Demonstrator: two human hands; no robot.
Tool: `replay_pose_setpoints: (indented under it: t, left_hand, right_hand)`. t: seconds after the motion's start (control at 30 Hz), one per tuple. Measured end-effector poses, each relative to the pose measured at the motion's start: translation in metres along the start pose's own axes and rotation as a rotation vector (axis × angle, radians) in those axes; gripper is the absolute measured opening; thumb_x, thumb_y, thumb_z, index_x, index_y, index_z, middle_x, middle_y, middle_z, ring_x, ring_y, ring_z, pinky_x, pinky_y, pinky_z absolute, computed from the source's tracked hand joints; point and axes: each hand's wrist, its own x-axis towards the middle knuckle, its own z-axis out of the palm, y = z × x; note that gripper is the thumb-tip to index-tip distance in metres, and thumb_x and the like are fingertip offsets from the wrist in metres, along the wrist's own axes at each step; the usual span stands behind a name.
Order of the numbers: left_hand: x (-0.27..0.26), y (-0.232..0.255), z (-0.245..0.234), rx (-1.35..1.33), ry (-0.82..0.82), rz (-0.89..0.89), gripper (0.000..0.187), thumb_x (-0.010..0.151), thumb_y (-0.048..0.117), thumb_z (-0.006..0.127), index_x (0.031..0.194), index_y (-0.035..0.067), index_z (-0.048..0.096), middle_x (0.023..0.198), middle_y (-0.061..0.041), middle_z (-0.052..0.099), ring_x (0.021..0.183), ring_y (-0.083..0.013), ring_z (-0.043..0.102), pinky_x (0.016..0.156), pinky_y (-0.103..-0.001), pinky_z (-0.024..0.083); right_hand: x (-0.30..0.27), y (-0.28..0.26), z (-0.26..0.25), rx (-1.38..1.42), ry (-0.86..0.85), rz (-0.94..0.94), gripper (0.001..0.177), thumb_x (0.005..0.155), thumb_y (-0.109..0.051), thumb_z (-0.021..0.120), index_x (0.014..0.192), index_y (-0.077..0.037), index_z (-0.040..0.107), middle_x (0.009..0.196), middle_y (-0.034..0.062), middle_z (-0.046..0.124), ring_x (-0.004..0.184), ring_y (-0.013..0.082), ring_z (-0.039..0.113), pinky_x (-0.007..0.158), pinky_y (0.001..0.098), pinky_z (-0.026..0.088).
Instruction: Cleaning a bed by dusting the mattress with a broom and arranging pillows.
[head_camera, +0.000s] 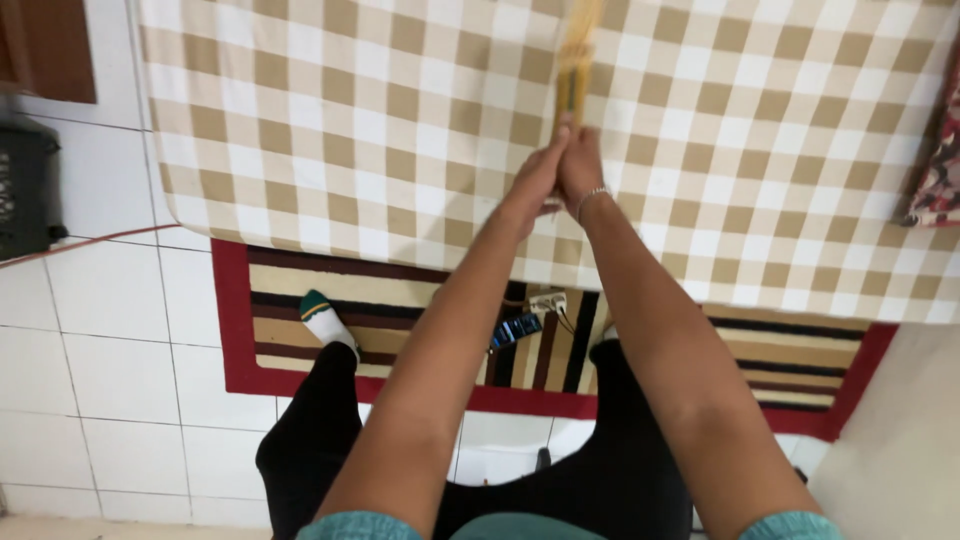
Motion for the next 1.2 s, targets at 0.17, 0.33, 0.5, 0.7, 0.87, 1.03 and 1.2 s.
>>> replay_pose_setpoints:
  t: [0.17,0.33,0.5,0.7,0.87,1.03,1.2]
  left_hand:
    - [0.018,-0.009,-0.012,0.038,0.006,0.006,0.099,0.068,0.069,0.062,0.139,0.006,0.035,0.111,-0.017,0.052,0.09,-0.0265,0.059,0.088,-0.048,0.051]
    - [0.026,-0.009,-0.019,-0.038,0.02,-0.015,0.096,0.071,0.071,0.061,0.141,0.011,0.035,0.123,-0.019,0.05,0.104,-0.0316,0.057,0.09,-0.05,0.049]
    - [0.016,0.002,-0.019,-0.085,0.028,-0.022,0.109,0.065,0.07,0.064,0.145,0.008,0.024,0.134,-0.024,0.041,0.113,-0.0373,0.053,0.091,-0.048,0.05]
    - [0.037,-0.003,-0.02,-0.015,0.005,0.014,0.09,0.075,0.073,0.054,0.14,0.013,0.035,0.118,-0.012,0.055,0.102,-0.0264,0.06,0.093,-0.051,0.047]
    - [0.044,-0.007,-0.034,-0.134,0.083,-0.033,0.102,0.074,0.071,0.053,0.144,0.007,0.017,0.138,-0.023,0.036,0.119,-0.0404,0.048,0.097,-0.055,0.043]
    - [0.027,-0.011,-0.055,-0.222,0.074,-0.059,0.091,0.078,0.075,0.041,0.143,0.013,0.024,0.127,-0.012,0.047,0.107,-0.0277,0.056,0.096,-0.05,0.044]
    - [0.045,-0.045,-0.069,-0.301,0.065,-0.022,0.088,0.082,0.075,0.042,0.142,0.012,0.03,0.126,-0.018,0.052,0.112,-0.0307,0.055,0.094,-0.048,0.043]
  right_hand:
    - [-0.022,-0.018,-0.013,0.08,-0.318,0.124,0.03,0.092,-0.039,0.052,0.111,-0.016,0.053,0.052,0.0097,0.047,0.033,0.0213,0.048,0.028,0.0275,0.041]
    - [-0.044,-0.054,-0.002,0.347,-0.077,0.155,0.039,0.08,-0.045,0.059,0.105,-0.015,0.056,0.086,0.0066,0.056,0.075,0.0173,0.055,0.063,0.0295,0.05]
    - [-0.031,-0.032,-0.009,-0.35,-0.166,0.041,0.035,0.089,-0.034,0.048,0.106,-0.006,0.061,0.103,0.0172,0.063,0.099,0.0328,0.06,0.081,0.0436,0.048]
    - [-0.007,-0.044,0.009,-0.028,0.078,-0.041,0.055,0.086,-0.057,0.05,0.116,-0.011,0.052,0.12,0.0139,0.055,0.113,0.0275,0.051,0.102,0.0424,0.041]
    - [0.019,-0.016,0.013,-0.343,-0.356,0.024,0.044,0.09,-0.047,0.049,0.123,-0.017,0.048,0.073,0.0125,0.054,0.059,0.027,0.052,0.049,0.0337,0.041]
    - [0.006,-0.018,0.01,-0.35,-0.532,-0.057,0.027,0.092,-0.036,0.049,0.115,-0.022,0.05,0.056,0.0122,0.054,0.035,0.0219,0.051,0.028,0.0273,0.04]
    - [-0.026,-0.018,-0.003,0.194,0.04,-0.154,0.029,0.096,-0.036,0.05,0.119,-0.024,0.036,0.072,0.0081,0.058,0.051,0.0165,0.059,0.033,0.0174,0.042]
